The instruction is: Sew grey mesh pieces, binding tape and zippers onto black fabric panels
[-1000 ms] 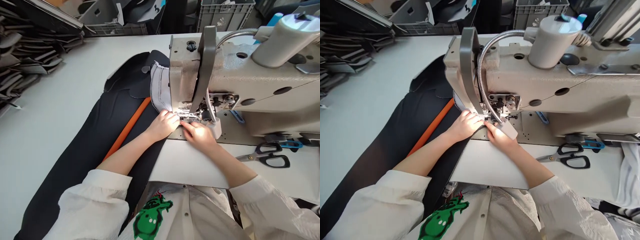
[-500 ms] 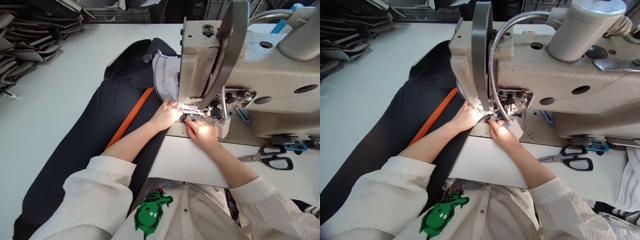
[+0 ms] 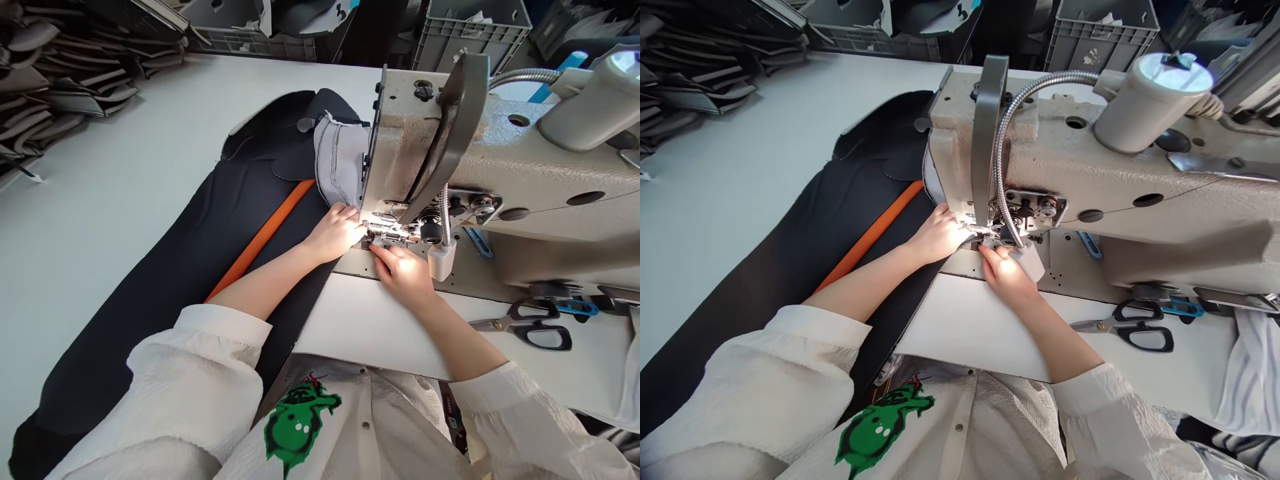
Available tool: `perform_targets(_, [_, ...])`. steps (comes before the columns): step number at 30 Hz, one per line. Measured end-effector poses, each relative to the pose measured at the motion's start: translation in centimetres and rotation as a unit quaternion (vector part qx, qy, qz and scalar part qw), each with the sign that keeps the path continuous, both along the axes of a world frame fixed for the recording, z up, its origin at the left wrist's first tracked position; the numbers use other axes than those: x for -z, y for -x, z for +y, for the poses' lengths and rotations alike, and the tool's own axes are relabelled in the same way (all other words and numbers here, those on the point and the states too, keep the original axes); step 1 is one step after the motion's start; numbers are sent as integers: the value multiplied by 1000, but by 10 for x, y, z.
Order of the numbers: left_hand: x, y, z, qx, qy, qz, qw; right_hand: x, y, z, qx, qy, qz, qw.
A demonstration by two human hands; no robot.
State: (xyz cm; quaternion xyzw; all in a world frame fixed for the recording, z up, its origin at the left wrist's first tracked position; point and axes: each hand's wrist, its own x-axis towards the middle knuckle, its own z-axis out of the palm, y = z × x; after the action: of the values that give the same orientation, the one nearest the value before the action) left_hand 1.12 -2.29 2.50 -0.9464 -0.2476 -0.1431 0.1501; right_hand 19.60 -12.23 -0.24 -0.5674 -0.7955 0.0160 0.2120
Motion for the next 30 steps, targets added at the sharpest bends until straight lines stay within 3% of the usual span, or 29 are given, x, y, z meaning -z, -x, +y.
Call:
perform_targets(11, [4, 0, 9, -13, 30, -48, 998, 1, -4, -7, -53, -49, 26, 997])
perform_targets(20, [1, -3, 3, -36, 54, -50, 997, 0, -3, -12, -47, -72, 7, 996])
perform_targets(22, [0, 11, -12, -46, 45, -47, 997, -2, -2, -21, -56, -68, 1, 996])
perform_targets(25, [2, 47, -52, -44, 35, -44, 997, -4, 8, -32, -109, -47, -11, 993])
perform_targets(30, [-2, 103, -122, -32, 48, -69, 996, -9, 61, -20, -260, 0, -37, 965])
